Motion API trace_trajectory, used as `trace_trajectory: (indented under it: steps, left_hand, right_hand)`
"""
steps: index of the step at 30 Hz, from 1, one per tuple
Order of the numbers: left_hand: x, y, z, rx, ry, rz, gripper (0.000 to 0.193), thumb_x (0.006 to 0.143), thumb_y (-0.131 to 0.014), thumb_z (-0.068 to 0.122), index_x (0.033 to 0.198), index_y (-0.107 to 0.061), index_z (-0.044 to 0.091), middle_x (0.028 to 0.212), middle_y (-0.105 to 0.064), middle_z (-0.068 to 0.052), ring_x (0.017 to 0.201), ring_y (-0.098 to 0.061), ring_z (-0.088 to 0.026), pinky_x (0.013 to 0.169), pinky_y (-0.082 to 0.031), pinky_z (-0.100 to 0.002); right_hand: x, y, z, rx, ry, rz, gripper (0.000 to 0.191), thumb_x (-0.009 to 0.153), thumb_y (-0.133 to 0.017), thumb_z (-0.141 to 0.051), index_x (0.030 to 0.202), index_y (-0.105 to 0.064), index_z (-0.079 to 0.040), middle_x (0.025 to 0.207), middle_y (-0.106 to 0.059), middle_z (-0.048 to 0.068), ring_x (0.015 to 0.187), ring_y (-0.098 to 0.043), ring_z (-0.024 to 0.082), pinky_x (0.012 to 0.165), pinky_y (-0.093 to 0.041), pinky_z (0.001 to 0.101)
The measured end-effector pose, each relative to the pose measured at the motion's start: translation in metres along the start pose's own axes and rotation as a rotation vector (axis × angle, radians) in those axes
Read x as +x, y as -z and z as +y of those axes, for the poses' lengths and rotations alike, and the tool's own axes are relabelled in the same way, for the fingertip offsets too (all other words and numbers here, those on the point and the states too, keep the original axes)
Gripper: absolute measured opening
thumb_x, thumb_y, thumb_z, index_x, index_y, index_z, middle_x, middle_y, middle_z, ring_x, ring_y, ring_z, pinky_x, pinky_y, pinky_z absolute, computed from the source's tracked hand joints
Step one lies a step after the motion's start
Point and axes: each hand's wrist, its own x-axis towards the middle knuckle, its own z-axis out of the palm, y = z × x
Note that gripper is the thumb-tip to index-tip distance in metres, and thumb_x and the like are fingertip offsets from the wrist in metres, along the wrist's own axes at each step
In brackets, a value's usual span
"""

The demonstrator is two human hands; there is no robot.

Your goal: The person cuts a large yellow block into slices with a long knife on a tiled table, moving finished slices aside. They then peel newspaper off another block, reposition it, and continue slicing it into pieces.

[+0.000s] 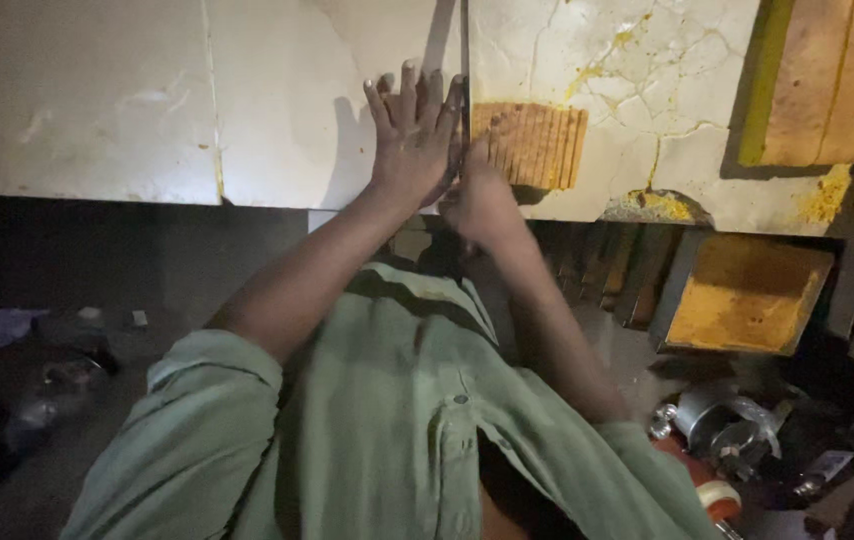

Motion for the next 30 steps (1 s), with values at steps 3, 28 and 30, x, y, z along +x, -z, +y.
trace_trajectory:
  steps: [3, 28, 30]
  left_hand:
    - [-0.002, 0.002, 0.0, 0.012, -0.015, 0.034, 0.07, 0.105, -0.054, 0.039, 0.162, -0.034, 0.003, 0.16, -0.038, -0.022, 0.151, -0.022, -0.051, 0.109, -0.012, -0.088]
    - [-0.006, -0.002, -0.012, -0.034, -0.002, -0.053, 0.072, 0.105, -0.052, 0.036, 0.163, -0.027, 0.0, 0.158, -0.035, -0.024, 0.151, -0.019, -0.049, 0.111, -0.023, -0.081]
    - [-0.007, -0.003, -0.012, -0.027, -0.008, -0.073, 0.074, 0.103, -0.053, 0.036, 0.161, -0.027, -0.002, 0.158, -0.034, -0.026, 0.151, -0.018, -0.049, 0.111, -0.023, -0.081]
  right_hand:
    - [-0.059, 0.013, -0.034, 0.136, -0.284, -0.138, 0.045, 0.102, -0.052, -0.025, 0.138, -0.043, 0.0, 0.106, -0.074, 0.027, 0.098, -0.072, 0.044, 0.085, -0.057, 0.0496]
    - [-0.1, -0.029, -0.022, 0.341, -0.595, -0.201, 0.077, 0.085, -0.071, -0.04, 0.137, -0.041, 0.008, 0.094, -0.071, 0.029, 0.09, -0.072, 0.046, 0.077, -0.057, 0.0485]
    - [-0.071, -0.054, 0.005, 0.022, -0.301, -0.158, 0.078, 0.083, -0.073, -0.033, 0.139, -0.039, 0.008, 0.096, -0.071, 0.03, 0.09, -0.071, 0.046, 0.077, -0.057, 0.0493]
